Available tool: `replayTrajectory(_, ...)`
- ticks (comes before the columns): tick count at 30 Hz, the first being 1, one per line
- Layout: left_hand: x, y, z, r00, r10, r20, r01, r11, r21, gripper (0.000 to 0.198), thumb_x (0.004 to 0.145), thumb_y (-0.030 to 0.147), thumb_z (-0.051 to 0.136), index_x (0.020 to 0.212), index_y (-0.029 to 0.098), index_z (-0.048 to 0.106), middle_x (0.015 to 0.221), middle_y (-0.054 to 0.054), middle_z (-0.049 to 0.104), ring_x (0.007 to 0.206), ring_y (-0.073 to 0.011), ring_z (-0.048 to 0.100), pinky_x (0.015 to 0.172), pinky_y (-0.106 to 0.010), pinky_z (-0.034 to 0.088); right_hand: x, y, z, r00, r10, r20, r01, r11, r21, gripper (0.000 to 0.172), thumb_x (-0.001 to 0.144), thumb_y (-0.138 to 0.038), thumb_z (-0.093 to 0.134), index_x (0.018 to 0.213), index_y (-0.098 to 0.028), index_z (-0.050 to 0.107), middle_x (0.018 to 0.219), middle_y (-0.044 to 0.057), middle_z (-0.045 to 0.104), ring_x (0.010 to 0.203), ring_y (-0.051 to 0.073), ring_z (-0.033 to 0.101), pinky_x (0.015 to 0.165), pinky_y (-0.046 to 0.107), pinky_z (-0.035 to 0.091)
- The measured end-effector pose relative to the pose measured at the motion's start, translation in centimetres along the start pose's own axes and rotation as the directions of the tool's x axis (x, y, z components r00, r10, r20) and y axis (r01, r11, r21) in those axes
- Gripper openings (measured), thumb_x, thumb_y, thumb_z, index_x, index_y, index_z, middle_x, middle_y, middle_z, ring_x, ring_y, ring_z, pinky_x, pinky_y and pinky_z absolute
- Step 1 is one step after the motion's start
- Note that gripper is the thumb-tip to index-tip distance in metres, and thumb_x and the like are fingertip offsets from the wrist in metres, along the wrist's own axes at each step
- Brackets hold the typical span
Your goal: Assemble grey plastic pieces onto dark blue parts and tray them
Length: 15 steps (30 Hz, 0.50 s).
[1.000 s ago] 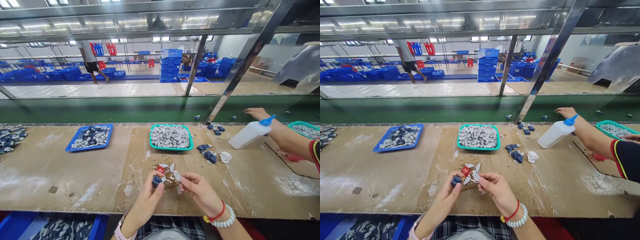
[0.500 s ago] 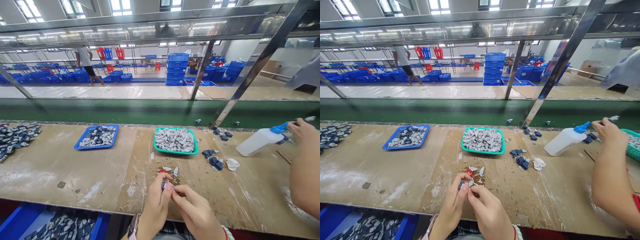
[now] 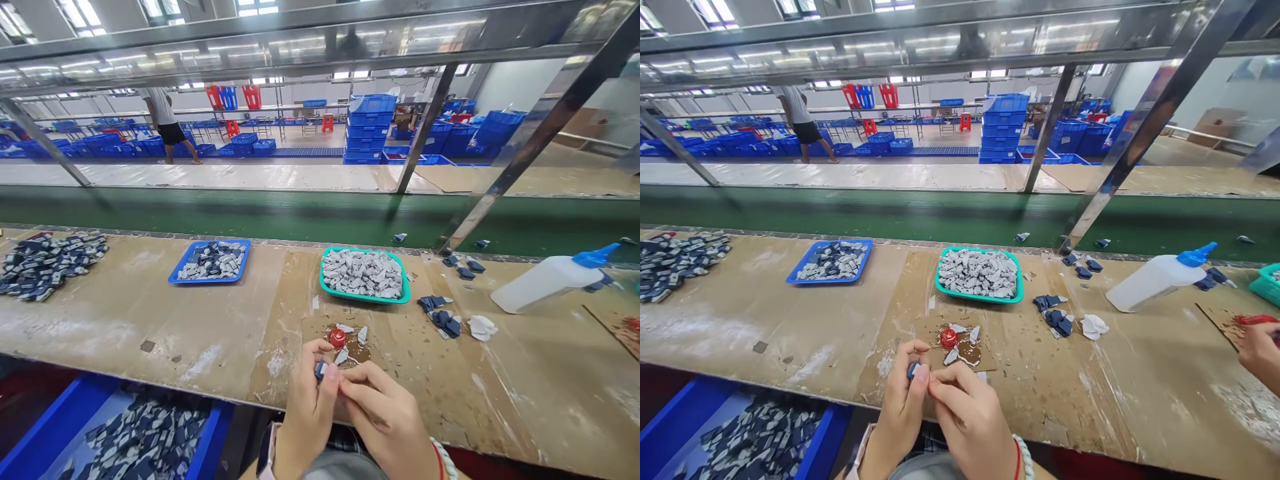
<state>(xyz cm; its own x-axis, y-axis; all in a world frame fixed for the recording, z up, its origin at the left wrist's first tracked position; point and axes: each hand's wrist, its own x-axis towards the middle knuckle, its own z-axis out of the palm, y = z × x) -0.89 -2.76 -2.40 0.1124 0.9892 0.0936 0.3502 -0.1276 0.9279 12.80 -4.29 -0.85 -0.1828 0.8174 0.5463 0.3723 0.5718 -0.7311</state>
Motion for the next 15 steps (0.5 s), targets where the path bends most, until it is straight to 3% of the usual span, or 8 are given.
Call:
replayTrajectory(6, -0.3, 1.2, 1.0, 0.999, 0.015, -0.039, -0.012, 0.997, 0.073, 0.024, 0.097, 0.033, 0.028, 0.112, 0.021, 0.041, 0.100, -0.007, 0.054, 0.090, -0.0195, 0.054, 0.081, -0.033, 0.040, -1.1, -0.3, 0.1, 0.998, -0.066, -0.022, 0.062, 0.987, -0.150, 0.029, 0.088, -0.004, 0.045, 0.103, -0.017, 0.065, 0.089, 0.010, 0.063, 0.077, 0.015, 0.062, 0.064, 0.022, 0.054)
replayTrajectory(10, 0.0, -0.3, 0.6, 0.999, -0.029, -0.023, 0.029, 1.000, -0.005, 0.028, 0.095, 0.037, 0.031, 0.108, 0.020, 0.048, 0.090, -0.006, 0.058, 0.078, -0.0187, 0.055, 0.074, -0.032, 0.044, -0.6, 0.4, 0.1, 0.987, -0.015, 0.160, 0.020, 0.999, -0.027, 0.024, 0.089, -0.009, 0.047, 0.099, -0.018, 0.068, 0.088, 0.009, 0.062, 0.075, 0.013, 0.062, 0.065, 0.021, 0.054)
replayTrajectory(12, -0.3, -2.6, -1.9, 0.983, -0.133, -0.130, 0.124, 0.990, -0.072, 0.032, 0.092, 0.043, 0.035, 0.103, 0.019, 0.054, 0.088, -0.005, 0.060, 0.070, -0.0179, 0.055, 0.066, -0.030, 0.045, 0.2, 1.5, -0.7, 0.968, 0.000, 0.251, -0.005, 1.000, 0.020, 0.020, 0.088, -0.013, 0.052, 0.097, -0.019, 0.069, 0.094, 0.008, 0.064, 0.079, 0.013, 0.063, 0.071, 0.022, 0.054)
replayTrajectory(13, -0.6, -3.9, -3.8, 0.948, -0.204, -0.244, 0.186, 0.978, -0.095, 0.034, 0.088, 0.047, 0.039, 0.097, 0.019, 0.056, 0.088, -0.005, 0.061, 0.067, -0.0175, 0.055, 0.061, -0.029, 0.045, 0.7, 2.4, -1.5, 0.966, 0.019, 0.257, -0.020, 1.000, -0.001, 0.018, 0.088, -0.016, 0.054, 0.096, -0.020, 0.070, 0.097, 0.008, 0.064, 0.082, 0.014, 0.064, 0.074, 0.023, 0.054)
replayTrajectory(15, -1.4, -6.7, -8.5, 0.800, -0.302, -0.519, 0.290, 0.951, -0.107, 0.036, 0.080, 0.052, 0.048, 0.075, 0.018, 0.057, 0.094, -0.005, 0.062, 0.068, -0.0174, 0.056, 0.056, -0.027, 0.046, 2.2, 5.0, -3.5, 0.978, 0.074, 0.194, -0.045, 0.988, -0.147, 0.018, 0.089, -0.018, 0.053, 0.093, -0.019, 0.070, 0.097, 0.008, 0.066, 0.084, 0.015, 0.064, 0.076, 0.026, 0.054)
